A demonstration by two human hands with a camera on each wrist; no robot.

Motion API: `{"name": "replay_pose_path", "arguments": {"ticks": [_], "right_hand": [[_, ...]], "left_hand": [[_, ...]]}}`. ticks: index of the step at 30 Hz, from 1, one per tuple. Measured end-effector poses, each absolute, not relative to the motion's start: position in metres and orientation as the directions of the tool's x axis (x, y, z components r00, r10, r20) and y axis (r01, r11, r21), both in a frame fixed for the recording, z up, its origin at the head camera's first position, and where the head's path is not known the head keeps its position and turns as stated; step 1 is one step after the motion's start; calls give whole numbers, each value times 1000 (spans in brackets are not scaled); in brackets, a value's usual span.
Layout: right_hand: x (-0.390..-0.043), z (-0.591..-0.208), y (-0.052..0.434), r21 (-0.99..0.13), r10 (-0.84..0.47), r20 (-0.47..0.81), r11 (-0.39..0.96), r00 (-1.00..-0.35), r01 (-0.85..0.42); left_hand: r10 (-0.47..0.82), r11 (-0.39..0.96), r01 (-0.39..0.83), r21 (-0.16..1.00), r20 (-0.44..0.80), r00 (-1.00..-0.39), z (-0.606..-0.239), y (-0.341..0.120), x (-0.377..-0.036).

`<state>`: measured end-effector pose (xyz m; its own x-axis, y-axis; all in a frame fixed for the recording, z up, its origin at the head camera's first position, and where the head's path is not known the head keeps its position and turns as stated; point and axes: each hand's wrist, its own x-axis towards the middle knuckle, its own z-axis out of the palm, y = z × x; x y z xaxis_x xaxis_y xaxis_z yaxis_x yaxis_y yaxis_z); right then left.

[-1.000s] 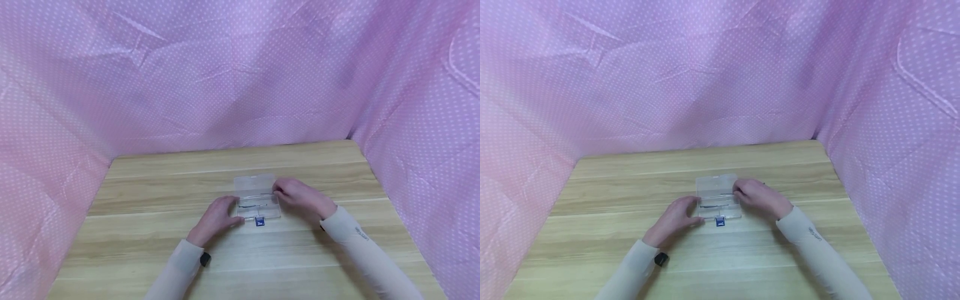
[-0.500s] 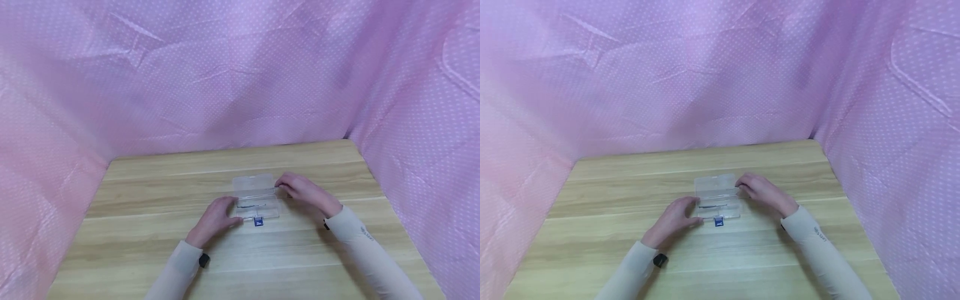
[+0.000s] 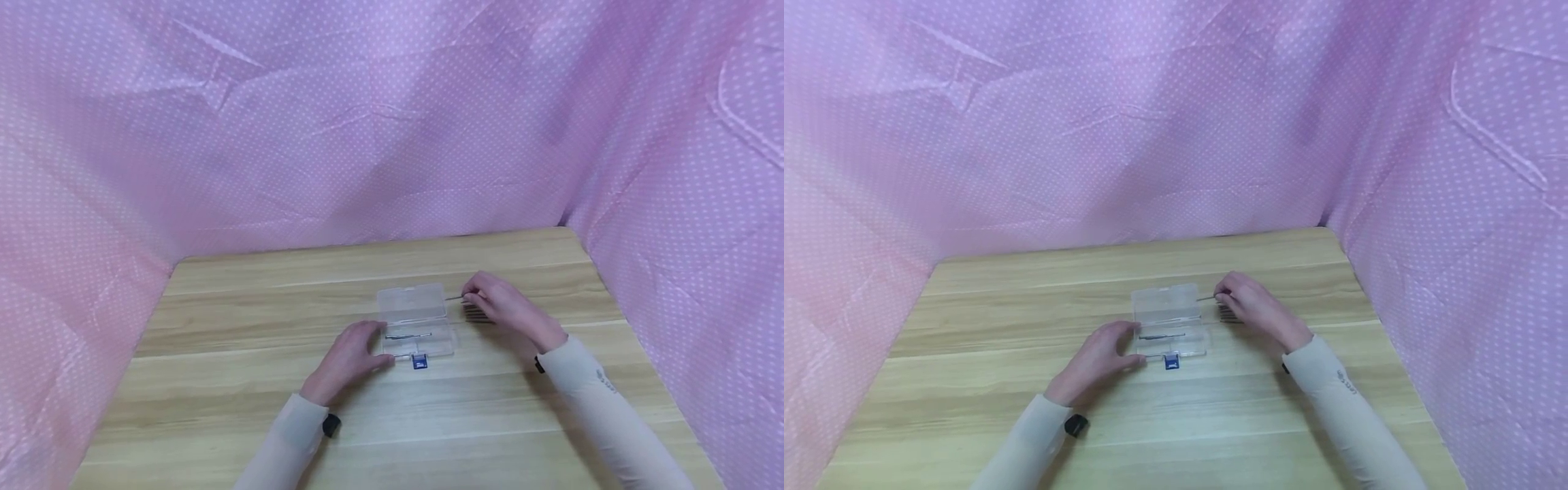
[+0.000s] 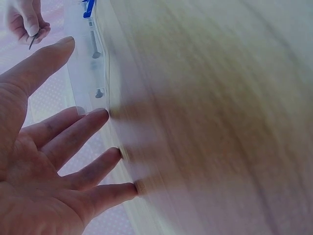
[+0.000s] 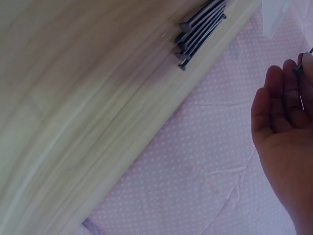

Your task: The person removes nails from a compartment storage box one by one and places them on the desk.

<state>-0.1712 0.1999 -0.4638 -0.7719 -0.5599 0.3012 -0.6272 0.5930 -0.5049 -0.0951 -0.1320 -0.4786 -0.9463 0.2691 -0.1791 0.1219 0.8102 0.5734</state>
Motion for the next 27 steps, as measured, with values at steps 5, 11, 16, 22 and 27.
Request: {"name": "replay_pose_path", "arguments": {"ticks": [5,11,16,22,27], "right_hand": [[-174,-464,205,-499,-546,305,606,-780,-620],[-178,-465,211,-503,-525,268,639,-808,-582],[-182,-468,214,-504,-502,235,670,-833,-546],[-188,-471,217,-502,-487,206,692,-849,-519],[-191,-474,220,-509,-478,173,705,-861,-494]], "left_hand": [[271,811,126,571,-177,-946,-479,-132,-96],[273,810,126,572,-177,-946,-479,-132,-95],[270,811,125,571,-176,-947,-478,-133,-95],[274,813,133,567,-170,-947,-478,-133,-95],[273,811,133,570,-167,-947,-478,-132,-95]]}}
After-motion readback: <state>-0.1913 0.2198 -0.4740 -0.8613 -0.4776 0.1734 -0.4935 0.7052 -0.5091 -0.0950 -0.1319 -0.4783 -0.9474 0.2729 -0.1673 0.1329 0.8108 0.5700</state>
